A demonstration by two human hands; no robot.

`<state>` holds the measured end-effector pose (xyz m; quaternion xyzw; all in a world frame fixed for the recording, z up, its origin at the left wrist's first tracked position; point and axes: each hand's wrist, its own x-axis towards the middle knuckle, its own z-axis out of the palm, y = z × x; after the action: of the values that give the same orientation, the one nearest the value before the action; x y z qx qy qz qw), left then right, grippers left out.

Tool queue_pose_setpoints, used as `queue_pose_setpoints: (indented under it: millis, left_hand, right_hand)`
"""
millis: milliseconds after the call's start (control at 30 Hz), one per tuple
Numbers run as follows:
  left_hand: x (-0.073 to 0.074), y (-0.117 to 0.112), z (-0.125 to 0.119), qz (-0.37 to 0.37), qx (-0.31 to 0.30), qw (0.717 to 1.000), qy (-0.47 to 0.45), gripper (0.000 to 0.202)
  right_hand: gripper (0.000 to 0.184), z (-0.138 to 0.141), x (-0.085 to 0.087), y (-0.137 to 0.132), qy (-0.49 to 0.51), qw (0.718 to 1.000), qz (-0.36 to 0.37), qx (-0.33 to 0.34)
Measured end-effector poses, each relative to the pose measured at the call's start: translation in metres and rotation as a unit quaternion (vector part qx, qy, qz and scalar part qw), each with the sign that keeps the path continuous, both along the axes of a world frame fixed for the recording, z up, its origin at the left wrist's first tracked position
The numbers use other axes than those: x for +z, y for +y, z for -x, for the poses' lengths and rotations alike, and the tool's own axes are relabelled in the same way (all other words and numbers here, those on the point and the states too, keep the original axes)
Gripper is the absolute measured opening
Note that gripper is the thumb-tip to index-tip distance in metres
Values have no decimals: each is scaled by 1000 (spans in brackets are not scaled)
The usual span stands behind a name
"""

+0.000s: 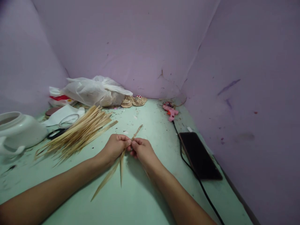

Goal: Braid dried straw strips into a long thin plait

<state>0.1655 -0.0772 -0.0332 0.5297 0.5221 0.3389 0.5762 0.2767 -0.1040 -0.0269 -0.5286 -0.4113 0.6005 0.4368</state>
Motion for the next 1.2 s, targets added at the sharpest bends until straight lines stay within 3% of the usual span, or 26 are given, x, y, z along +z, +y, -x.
queue_pose_setpoints:
  millis: [167,333,467,633,800,967,1033,1100,1133,1200]
  left_hand:
    - [5,3,2,-4,-36,998,50,15]
    - [15,8,8,-2,-91,991,98,13]
    - [15,19,18,-70,-146,965,205,14]
    - [20,18,19,-198,-129,909,344,18]
    - [33,-19,5,-288,-120,827,467,24]
    - [17,-46,-10,-400,-189,718,537,31]
    - [9,-49,-12,-435,-210,692,537,33]
    - [10,-47,-11,-441,-226,702,512,31]
    - [13,-45,-9,-429,-226,725,489,28]
    - [25,-37,-3,-380,-190,800,424,23]
  right_hand:
    - [23,-6,-9,2,-110,993,-40,-15]
    - [24,-5,-19,6,-108,991,-48,-67]
    - [24,-3,-23,7,-111,990,-47,-75]
    - [22,-4,-27,7,-121,987,-49,-95]
    - [15,1,-28,6,-45,990,-36,-129]
    - [13,8,-13,2,73,981,46,-171]
    - [13,9,-10,2,102,977,55,-176]
    - [13,7,-10,2,108,977,51,-179]
    - [14,6,-10,3,106,977,48,-180]
    - [15,4,-13,4,103,978,43,-176]
